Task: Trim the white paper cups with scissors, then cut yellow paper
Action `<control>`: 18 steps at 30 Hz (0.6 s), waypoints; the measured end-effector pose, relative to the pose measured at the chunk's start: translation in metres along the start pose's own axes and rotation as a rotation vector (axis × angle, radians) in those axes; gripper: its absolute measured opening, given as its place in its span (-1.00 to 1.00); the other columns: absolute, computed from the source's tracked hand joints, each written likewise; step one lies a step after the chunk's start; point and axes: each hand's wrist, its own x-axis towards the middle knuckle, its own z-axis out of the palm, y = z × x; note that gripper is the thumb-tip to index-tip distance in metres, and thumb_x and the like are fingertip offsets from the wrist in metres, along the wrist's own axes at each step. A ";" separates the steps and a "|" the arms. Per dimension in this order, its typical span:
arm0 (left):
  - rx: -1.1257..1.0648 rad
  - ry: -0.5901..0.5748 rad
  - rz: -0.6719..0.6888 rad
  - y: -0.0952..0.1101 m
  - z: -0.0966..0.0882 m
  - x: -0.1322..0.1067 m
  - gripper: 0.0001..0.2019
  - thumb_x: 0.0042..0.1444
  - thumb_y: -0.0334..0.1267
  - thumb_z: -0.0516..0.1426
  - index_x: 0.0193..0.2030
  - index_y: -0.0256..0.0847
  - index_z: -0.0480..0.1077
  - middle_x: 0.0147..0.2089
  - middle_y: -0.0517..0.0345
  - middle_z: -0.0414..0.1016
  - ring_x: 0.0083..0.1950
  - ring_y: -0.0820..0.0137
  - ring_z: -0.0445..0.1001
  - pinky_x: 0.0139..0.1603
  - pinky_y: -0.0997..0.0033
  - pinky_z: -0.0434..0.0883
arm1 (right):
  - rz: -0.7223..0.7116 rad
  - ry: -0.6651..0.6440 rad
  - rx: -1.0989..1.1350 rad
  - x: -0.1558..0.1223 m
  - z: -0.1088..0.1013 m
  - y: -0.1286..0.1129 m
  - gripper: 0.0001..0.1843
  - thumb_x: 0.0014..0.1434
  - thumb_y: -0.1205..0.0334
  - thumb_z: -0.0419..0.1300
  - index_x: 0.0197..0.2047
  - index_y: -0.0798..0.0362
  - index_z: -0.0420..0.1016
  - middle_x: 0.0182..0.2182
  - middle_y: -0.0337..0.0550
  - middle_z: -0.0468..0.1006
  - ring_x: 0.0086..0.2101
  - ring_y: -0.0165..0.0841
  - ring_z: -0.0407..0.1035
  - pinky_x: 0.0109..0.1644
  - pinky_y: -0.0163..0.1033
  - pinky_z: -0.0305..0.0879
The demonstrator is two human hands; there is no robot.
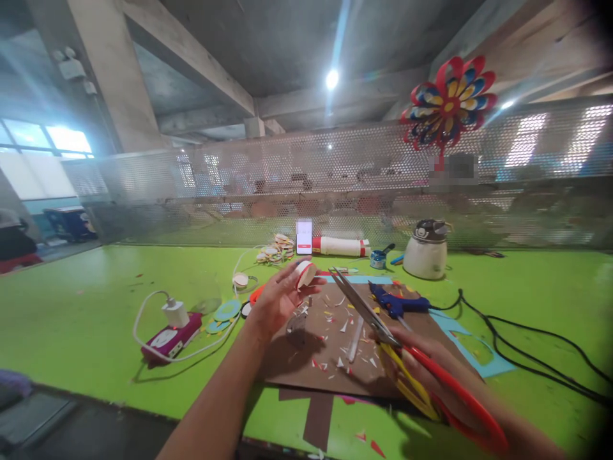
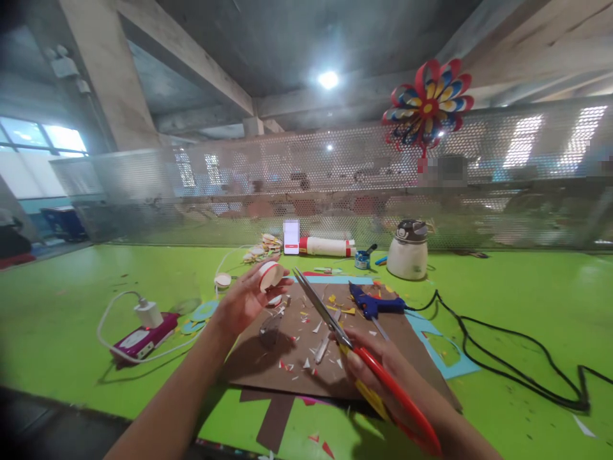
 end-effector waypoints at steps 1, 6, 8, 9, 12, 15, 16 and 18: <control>0.007 0.005 -0.009 0.000 -0.001 0.001 -0.59 0.01 -0.22 0.25 0.02 -0.25 0.41 -0.08 -0.12 0.54 -0.09 0.21 0.53 -0.08 0.27 0.38 | -0.013 -0.024 -0.007 -0.001 -0.002 0.000 -0.50 0.19 -0.15 0.05 0.06 -0.07 0.48 -0.22 -0.04 0.57 -0.19 -0.14 0.43 -0.09 -0.10 0.36; -0.018 0.058 -0.010 -0.006 -0.010 0.004 -0.69 -0.01 -0.26 0.26 -0.11 -0.35 0.47 -0.09 -0.10 0.55 -0.17 0.35 0.52 -0.18 0.47 0.40 | 0.004 -0.177 0.128 -0.002 -0.002 0.002 -0.47 0.21 -0.19 0.00 0.11 -0.11 0.40 -0.30 -0.08 0.54 -0.28 -0.19 0.42 -0.22 -0.16 0.37; -0.068 0.108 -0.016 -0.009 -0.012 0.005 -0.74 0.03 -0.26 0.23 -0.16 -0.38 0.50 -0.15 -0.07 0.57 -0.20 0.38 0.52 -0.17 0.50 0.41 | 0.009 -0.242 0.231 -0.003 0.001 0.001 -0.48 0.24 -0.17 -0.05 0.12 -0.08 0.36 -0.33 -0.10 0.51 -0.33 -0.24 0.39 -0.26 -0.18 0.34; -0.089 0.126 -0.027 -0.010 -0.012 0.006 -0.75 0.06 -0.25 0.21 -0.17 -0.39 0.50 -0.17 -0.07 0.58 -0.22 0.39 0.52 -0.19 0.50 0.42 | 0.018 -0.268 0.274 -0.003 0.003 0.000 -0.50 0.27 -0.15 -0.08 0.12 -0.07 0.35 -0.33 -0.11 0.49 -0.33 -0.26 0.38 -0.25 -0.18 0.33; -0.136 0.160 -0.115 -0.011 -0.009 0.008 -0.74 0.15 -0.22 0.13 -0.18 -0.42 0.50 -0.21 -0.13 0.58 -0.31 0.41 0.52 -0.29 0.50 0.43 | 0.064 -0.311 0.342 -0.005 0.008 -0.008 -0.57 0.31 -0.09 -0.11 0.06 -0.04 0.36 -0.33 -0.13 0.47 -0.32 -0.30 0.36 -0.21 -0.19 0.31; -0.232 0.233 -0.188 -0.011 -0.006 0.012 -0.69 0.20 -0.17 0.06 -0.24 -0.42 0.48 -0.28 -0.16 0.57 -0.34 0.37 0.52 -0.33 0.45 0.45 | 0.120 -0.299 0.383 -0.002 0.010 -0.020 -0.61 0.29 -0.11 -0.06 -0.12 -0.02 0.40 -0.38 -0.18 0.44 -0.35 -0.33 0.35 -0.22 -0.20 0.30; -0.270 0.270 -0.196 -0.011 -0.006 0.013 -0.68 0.21 -0.15 0.04 -0.25 -0.41 0.48 -0.30 -0.16 0.57 -0.33 0.35 0.53 -0.32 0.43 0.45 | 0.154 -0.294 0.409 0.000 0.010 -0.024 -0.61 0.29 -0.12 -0.06 -0.20 -0.01 0.41 -0.41 -0.19 0.43 -0.37 -0.34 0.34 -0.22 -0.20 0.29; -0.325 0.343 -0.202 -0.011 -0.008 0.015 -0.66 0.22 -0.12 0.03 -0.26 -0.39 0.46 -0.32 -0.16 0.56 -0.30 0.31 0.54 -0.30 0.40 0.47 | 0.233 -0.280 0.483 0.007 0.010 -0.034 -0.56 0.27 -0.16 -0.07 -0.35 0.01 0.37 -0.46 -0.21 0.38 -0.40 -0.35 0.31 -0.21 -0.18 0.31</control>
